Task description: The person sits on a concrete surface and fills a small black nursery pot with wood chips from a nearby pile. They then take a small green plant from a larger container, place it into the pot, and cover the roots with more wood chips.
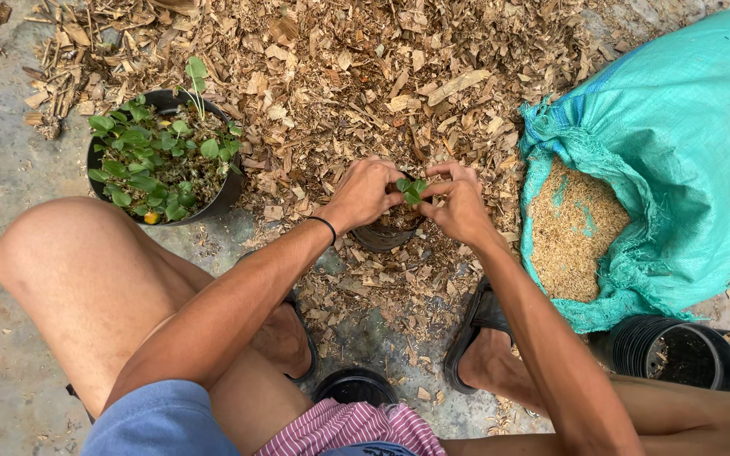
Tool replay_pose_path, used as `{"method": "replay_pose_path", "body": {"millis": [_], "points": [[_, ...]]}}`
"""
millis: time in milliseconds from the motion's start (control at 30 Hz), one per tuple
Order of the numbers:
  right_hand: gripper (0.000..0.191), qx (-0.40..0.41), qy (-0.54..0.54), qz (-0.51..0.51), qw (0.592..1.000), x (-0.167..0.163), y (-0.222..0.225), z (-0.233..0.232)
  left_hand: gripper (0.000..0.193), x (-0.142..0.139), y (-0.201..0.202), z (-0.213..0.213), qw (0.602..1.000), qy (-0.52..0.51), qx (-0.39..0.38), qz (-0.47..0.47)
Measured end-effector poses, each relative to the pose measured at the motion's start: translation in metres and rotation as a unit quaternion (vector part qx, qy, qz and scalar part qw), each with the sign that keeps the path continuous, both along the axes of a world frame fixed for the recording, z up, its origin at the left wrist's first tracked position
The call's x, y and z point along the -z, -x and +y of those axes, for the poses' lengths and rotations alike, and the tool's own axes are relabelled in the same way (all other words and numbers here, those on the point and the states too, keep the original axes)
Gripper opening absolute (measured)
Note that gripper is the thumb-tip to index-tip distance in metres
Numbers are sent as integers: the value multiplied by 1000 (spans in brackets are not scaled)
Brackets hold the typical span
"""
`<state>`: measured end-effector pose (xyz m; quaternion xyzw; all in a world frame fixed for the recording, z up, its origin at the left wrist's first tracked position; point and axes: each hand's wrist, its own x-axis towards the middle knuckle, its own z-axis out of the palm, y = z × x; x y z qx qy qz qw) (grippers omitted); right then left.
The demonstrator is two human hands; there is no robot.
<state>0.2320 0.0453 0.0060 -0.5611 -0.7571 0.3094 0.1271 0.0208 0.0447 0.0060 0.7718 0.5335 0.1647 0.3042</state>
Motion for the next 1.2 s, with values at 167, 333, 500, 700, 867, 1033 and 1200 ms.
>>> {"method": "replay_pose_path", "body": {"millis": [167, 333, 500, 700, 867, 1033, 1200], "points": [[23, 28, 69, 84, 994, -6, -2, -1, 25, -2, -4, -2, 999, -23, 29, 39], [12, 151, 40, 158, 975, -10, -39, 21, 29, 3, -1, 2, 998, -43, 33, 33], [19, 278, 108, 110, 948, 26, -79, 28, 32, 6, -1, 3, 998, -25, 33, 38], [36, 143, 125, -13, 982, 72, -83, 20, 29, -2, -2, -1, 995, -32, 64, 64], [37, 121, 117, 25, 986, 77, -63, 45, 27, -6, 0, -4, 992, -78, 80, 56], [33, 98, 78, 66, 990, 71, -36, 85, 26, -7, 3, -11, 990, -102, 88, 44], [35, 21, 76, 131, 988, 71, 14, 132, 23, -9, 2, -18, 992, -81, 94, 37]]}}
